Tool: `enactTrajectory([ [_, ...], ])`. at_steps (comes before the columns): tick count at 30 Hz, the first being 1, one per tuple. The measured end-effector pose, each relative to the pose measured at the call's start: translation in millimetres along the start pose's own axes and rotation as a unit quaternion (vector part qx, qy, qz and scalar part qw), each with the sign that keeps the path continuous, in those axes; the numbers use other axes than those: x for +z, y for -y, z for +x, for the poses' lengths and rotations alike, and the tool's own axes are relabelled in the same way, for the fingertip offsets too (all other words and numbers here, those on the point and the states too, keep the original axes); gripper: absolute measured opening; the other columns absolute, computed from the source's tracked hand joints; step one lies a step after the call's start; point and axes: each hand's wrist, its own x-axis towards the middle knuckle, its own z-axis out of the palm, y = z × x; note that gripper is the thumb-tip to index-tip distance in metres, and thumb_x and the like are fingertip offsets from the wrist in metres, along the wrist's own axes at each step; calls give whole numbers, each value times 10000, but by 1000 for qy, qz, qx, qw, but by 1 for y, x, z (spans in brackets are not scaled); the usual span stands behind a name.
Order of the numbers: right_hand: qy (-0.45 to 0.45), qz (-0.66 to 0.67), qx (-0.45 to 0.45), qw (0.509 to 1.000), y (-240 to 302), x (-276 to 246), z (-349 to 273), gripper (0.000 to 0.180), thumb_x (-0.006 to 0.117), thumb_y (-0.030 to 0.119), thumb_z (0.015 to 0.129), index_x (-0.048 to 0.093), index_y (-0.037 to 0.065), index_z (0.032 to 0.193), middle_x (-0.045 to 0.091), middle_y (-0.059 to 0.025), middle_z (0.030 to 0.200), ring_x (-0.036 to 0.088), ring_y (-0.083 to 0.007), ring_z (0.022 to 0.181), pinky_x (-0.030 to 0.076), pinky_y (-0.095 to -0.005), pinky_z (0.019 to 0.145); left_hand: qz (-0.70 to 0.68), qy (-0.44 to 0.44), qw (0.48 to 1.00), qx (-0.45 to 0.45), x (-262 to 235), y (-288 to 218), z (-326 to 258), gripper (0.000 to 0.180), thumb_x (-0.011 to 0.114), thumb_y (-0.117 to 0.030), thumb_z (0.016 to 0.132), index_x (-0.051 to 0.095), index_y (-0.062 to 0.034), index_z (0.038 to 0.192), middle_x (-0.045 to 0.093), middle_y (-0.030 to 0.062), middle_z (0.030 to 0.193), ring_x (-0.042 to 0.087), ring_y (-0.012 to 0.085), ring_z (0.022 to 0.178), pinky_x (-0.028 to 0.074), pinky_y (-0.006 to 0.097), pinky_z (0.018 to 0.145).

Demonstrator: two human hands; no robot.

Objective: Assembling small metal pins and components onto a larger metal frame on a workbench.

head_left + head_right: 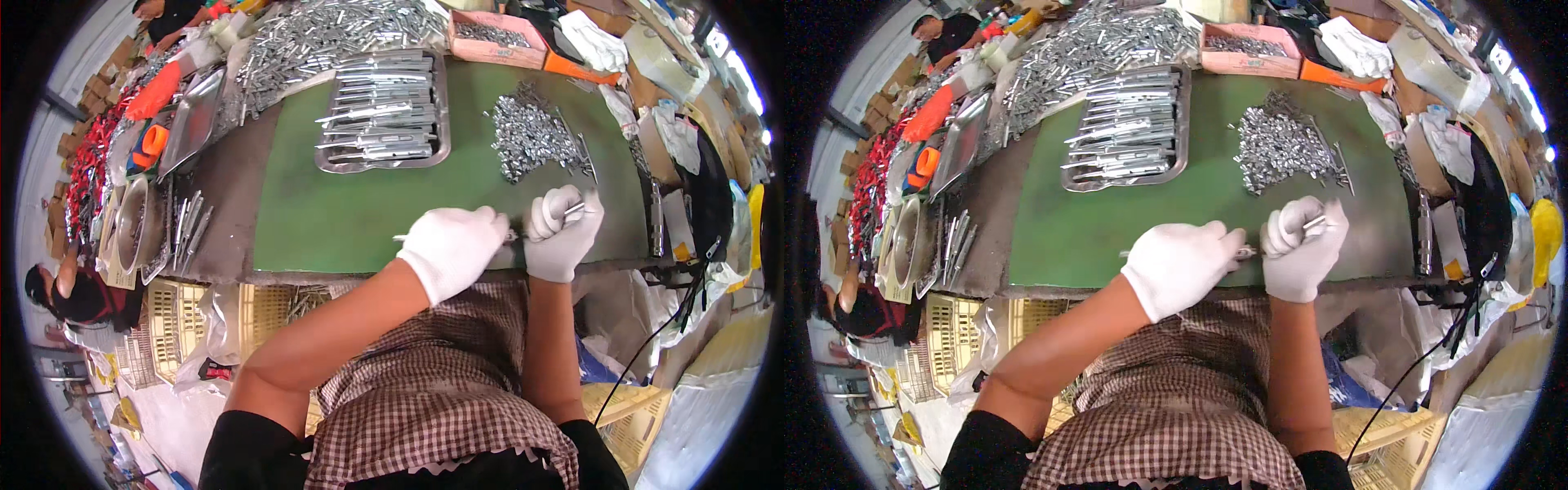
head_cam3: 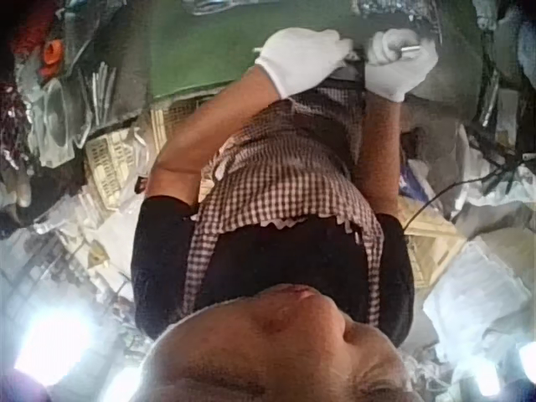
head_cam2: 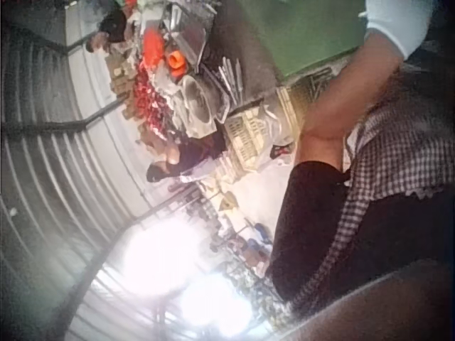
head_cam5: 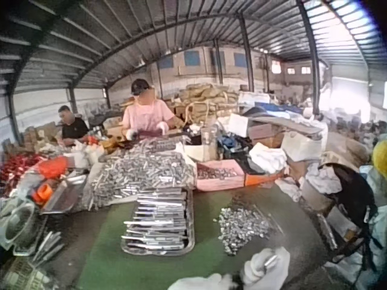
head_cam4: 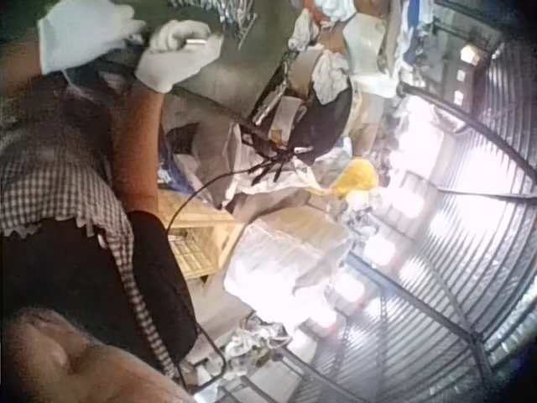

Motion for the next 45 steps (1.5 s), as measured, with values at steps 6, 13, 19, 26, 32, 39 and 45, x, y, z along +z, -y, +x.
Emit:
enactTrajectory([
  [6,16,-295,41,955,-7,13,-11,288,519,277,975,584,46,815,419,32,635,325,-27,501,270,-232,463,36,-85,990,-105,-29,6,-76,259,714,-266,816,632,-132,1023,567,60,786,638,233,648,510,362,571],
  [13,206,-582,50,785,-22,49,-44,178,606,167,907,647,-5,885,619,-129,788,582,-191,684,465,-323,654,40,-158,979,-121,-45,-4,-96,277,744,-245,787,646,-120,1014,591,62,795,638,240,660,510,361,571],
  [19,239,-614,-136,740,-9,58,-60,108,608,76,866,594,-3,794,578,-138,754,569,-296,647,451,-352,602,-82,-157,979,-99,-48,-10,-94,264,730,-254,812,659,-101,1015,618,82,782,640,278,679,514,365,584],
  [26,76,-568,-78,816,-2,44,-47,91,581,79,871,620,6,832,562,-39,715,512,-114,662,420,-266,625,-79,-159,967,-182,-61,8,-143,232,705,-186,831,696,-92,1043,681,124,892,679,306,780,545,358,661],
  [32,-4,-561,-46,826,-15,11,-30,95,591,79,874,612,0,827,536,-31,693,484,-103,643,416,-265,616,95,-87,890,-438,-58,34,-314,273,675,-165,812,695,-47,1058,690,130,983,639,335,919,495,447,844],
  [39,15,-621,-91,779,-14,10,-32,77,629,63,869,618,4,821,524,-29,688,472,-101,620,412,-273,600,61,-209,949,-228,-70,64,-142,213,612,-62,858,713,-46,1045,690,132,990,649,308,914,509,394,850],
  [45,32,-654,-133,744,-15,15,-34,46,652,33,820,617,5,809,592,-124,732,557,-233,628,453,-308,623,68,-189,977,-67,-69,135,6,245,667,-185,820,673,-75,1038,632,94,1071,597,323,992,484,419,871],
])
